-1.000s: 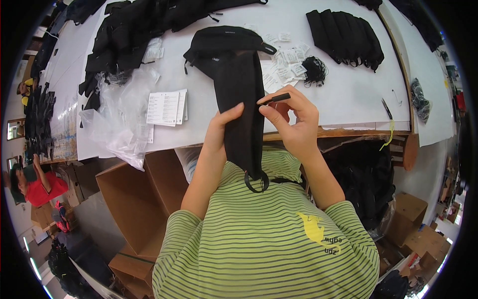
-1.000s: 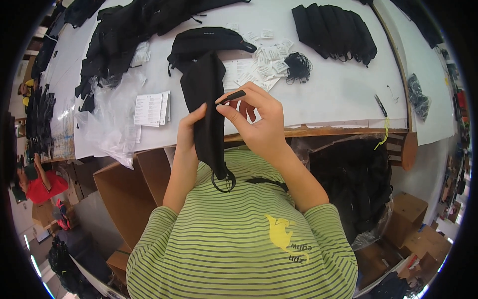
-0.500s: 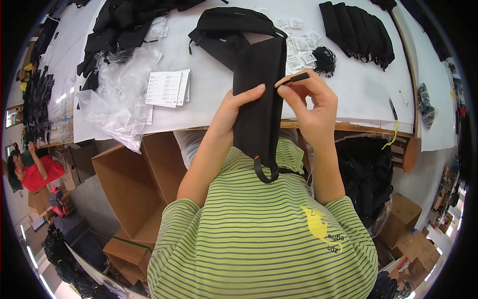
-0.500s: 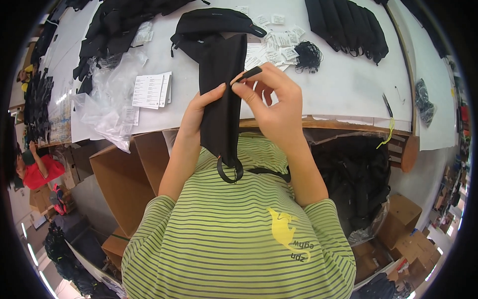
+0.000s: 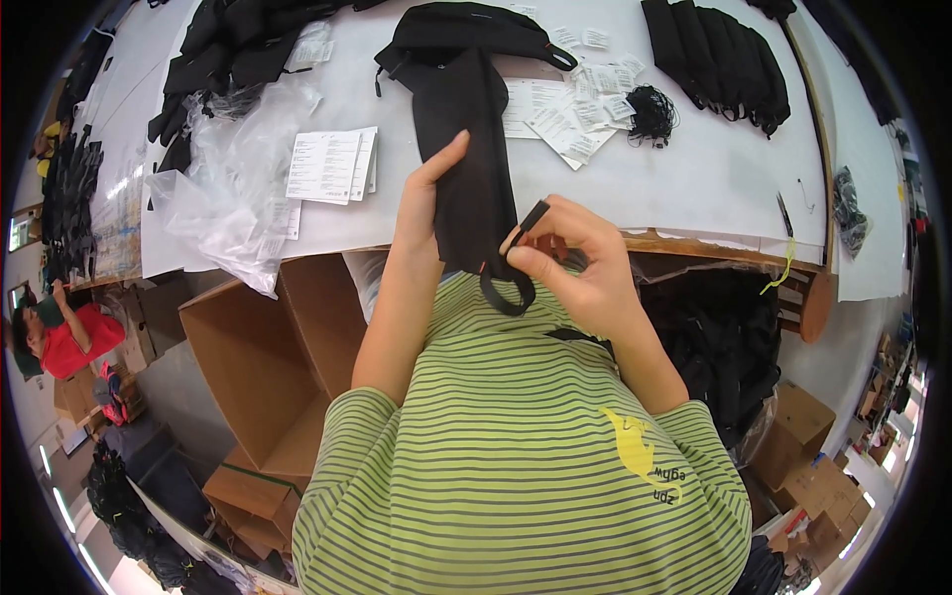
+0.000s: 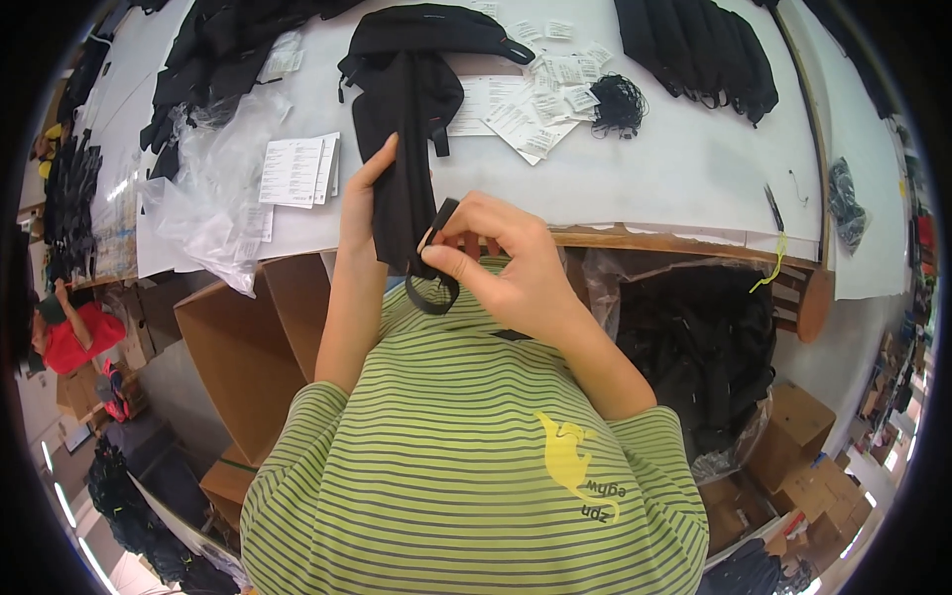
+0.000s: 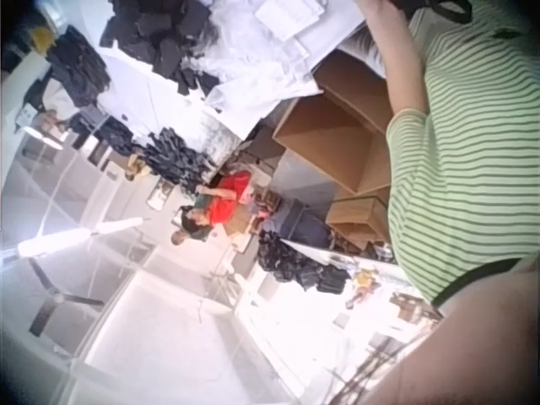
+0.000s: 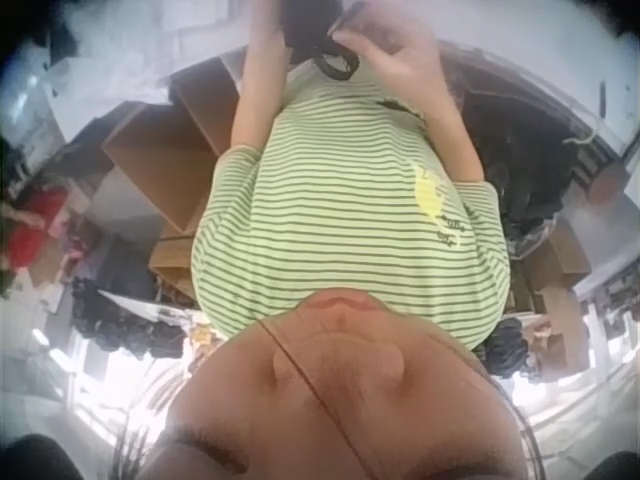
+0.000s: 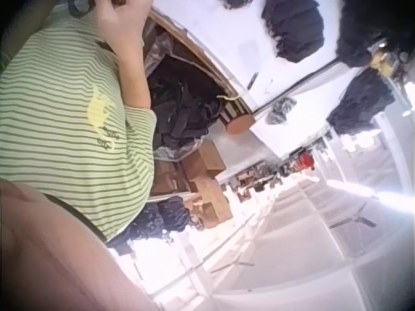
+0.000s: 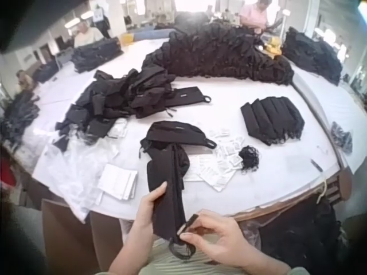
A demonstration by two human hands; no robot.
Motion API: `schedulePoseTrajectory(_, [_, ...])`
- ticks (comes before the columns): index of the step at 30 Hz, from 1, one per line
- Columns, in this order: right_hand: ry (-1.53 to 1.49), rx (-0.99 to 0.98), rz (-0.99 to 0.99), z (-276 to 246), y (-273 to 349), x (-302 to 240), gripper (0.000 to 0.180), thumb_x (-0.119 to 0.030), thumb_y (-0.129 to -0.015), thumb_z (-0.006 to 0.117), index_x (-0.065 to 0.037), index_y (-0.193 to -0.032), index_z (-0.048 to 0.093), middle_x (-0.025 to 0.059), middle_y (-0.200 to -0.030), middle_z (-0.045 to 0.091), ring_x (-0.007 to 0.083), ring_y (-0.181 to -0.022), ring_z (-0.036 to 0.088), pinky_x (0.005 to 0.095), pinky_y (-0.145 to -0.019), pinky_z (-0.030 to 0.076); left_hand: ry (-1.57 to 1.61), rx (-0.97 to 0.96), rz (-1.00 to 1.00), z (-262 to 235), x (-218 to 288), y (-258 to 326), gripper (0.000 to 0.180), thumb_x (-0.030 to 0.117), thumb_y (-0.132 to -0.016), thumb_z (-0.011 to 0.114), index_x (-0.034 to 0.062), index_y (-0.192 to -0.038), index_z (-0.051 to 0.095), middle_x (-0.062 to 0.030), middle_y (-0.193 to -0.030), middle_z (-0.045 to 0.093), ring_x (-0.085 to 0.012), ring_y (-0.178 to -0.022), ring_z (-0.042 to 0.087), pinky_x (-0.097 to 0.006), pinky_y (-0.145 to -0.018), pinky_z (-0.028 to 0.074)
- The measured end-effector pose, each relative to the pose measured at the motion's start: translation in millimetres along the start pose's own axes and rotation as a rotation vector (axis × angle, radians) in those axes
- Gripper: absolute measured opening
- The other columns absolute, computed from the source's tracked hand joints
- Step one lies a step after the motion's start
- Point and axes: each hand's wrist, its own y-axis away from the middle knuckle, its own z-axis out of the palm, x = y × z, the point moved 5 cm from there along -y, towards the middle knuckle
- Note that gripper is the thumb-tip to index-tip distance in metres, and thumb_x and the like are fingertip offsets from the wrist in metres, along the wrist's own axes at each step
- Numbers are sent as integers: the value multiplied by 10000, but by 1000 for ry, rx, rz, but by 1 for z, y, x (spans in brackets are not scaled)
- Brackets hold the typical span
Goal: Attaching tags and labels to black storage pouches and organizing them in a workshop.
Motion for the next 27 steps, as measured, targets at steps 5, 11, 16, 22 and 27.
schedulePoseTrajectory(5, [484, 370, -173, -27, 7, -13, 399, -123, -738, 761, -89, -1111, 620, 73, -1099, 568, 158, -702, 529, 259, -634, 454, -75, 80, 414, 11, 19, 15, 438, 288, -957, 499, -10, -1277, 473, -131, -1246, 565, -259, -1153, 551, -408, -986, 443])
schedulePoseTrajectory(11, [426, 181, -214, -3, 4, -3, 455, -135, -720, 771, -94, -1146, 619, 117, -1295, 537, 241, -886, 608, 309, -775, 505, -2, -107, 328, 30, -7, 21, 472, 382, -1004, 375, 53, -1341, 412, -99, -1321, 508, -243, -1226, 483, -413, -1030, 383])
schedulePoseTrajectory(16, [186, 312, -98, -37, -5, 13, 275, -41, -767, 710, -69, -1037, 662, 67, -1185, 617, 152, -948, 611, 251, -715, 500, -290, -39, 417, 11, -7, 16, 500, 374, -972, 485, 101, -1374, 366, -73, -1309, 485, -199, -1165, 478, -397, -1003, 374])
schedulePoseTrajectory(22, [-222, 177, 116, -61, -6, 40, 198, 8, -799, 656, -21, -994, 639, 63, -1162, 606, 132, -1046, 544, 233, -809, 456, -1048, -172, 855, 24, 27, 24, 333, 118, -774, 713, 27, -1073, 599, -111, -1237, 525, -231, -1184, 454, -323, -1038, 297])
schedulePoseTrajectory(27, [95, 236, 140, -92, -4, 44, 210, -116, -752, 760, -44, -931, 677, 39, -956, 667, 47, -613, 581, 202, -601, 445, -1149, -99, 879, 29, 17, 19, 181, 7, -773, 711, -2, -916, 600, -105, -1076, 606, -184, -1017, 545, -276, -926, 384])
